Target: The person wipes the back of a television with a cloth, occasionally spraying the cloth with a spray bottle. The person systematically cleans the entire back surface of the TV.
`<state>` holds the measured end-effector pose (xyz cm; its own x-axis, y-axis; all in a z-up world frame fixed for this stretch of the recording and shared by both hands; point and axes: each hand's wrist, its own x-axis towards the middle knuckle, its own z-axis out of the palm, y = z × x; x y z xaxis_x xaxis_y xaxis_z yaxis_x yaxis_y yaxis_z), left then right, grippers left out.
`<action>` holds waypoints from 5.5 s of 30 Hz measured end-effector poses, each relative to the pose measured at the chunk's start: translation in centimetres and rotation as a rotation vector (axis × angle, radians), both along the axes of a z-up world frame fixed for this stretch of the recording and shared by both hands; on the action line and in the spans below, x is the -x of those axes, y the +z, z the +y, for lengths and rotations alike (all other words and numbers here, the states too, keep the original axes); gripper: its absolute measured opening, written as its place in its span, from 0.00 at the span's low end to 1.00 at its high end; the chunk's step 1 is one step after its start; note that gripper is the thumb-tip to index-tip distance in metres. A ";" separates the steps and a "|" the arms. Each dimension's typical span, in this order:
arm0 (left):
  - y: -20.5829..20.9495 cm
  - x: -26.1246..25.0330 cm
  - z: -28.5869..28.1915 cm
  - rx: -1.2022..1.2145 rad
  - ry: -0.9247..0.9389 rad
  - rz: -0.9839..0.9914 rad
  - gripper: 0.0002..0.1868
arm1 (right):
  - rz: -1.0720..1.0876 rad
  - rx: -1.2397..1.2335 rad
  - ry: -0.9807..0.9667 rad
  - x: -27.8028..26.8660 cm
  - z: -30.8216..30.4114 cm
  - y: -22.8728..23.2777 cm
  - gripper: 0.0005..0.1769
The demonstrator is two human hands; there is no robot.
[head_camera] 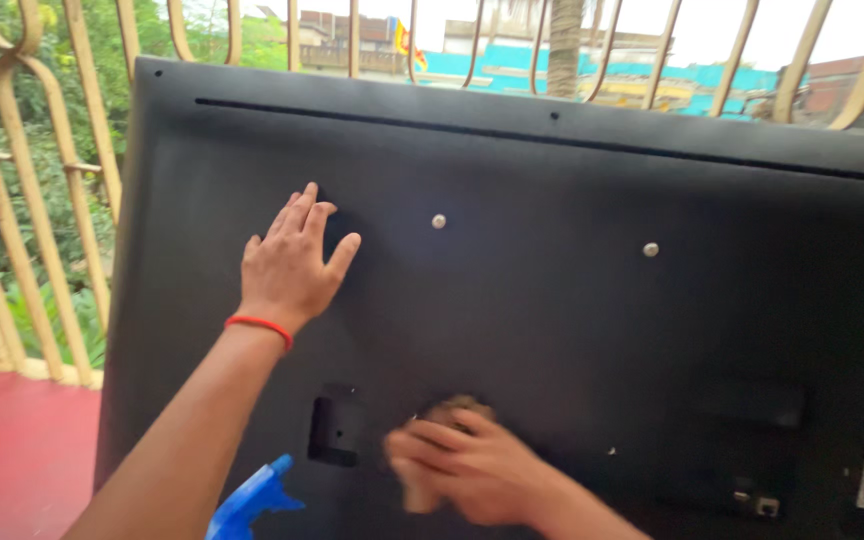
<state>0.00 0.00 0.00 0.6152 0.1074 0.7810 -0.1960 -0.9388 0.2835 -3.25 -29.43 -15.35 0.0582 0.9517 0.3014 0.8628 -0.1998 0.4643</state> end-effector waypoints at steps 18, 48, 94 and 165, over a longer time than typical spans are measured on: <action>7.7 -8.7 -12.6 -0.095 -0.351 -0.435 0.30 | -0.482 -0.857 -0.436 -6.4 -1.5 20.5 0.26; 11.4 -8.1 -12.4 -0.367 -0.053 -0.267 0.31 | -0.323 -0.778 -0.935 -7.9 -10.4 29.2 0.14; 11.6 -12.1 -8.6 0.026 -0.206 -0.558 0.28 | -0.175 -0.660 -0.394 -10.1 4.2 30.3 0.14; 10.8 -12.7 -8.4 -0.244 0.019 -0.303 0.33 | -0.116 -0.669 -0.488 -11.9 4.3 28.8 0.21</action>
<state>12.68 -8.42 10.83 0.3528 -0.0950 0.9309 -0.2187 -0.9756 -0.0166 8.66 -25.12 13.48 0.3507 0.4458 0.8235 0.5621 -0.8036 0.1956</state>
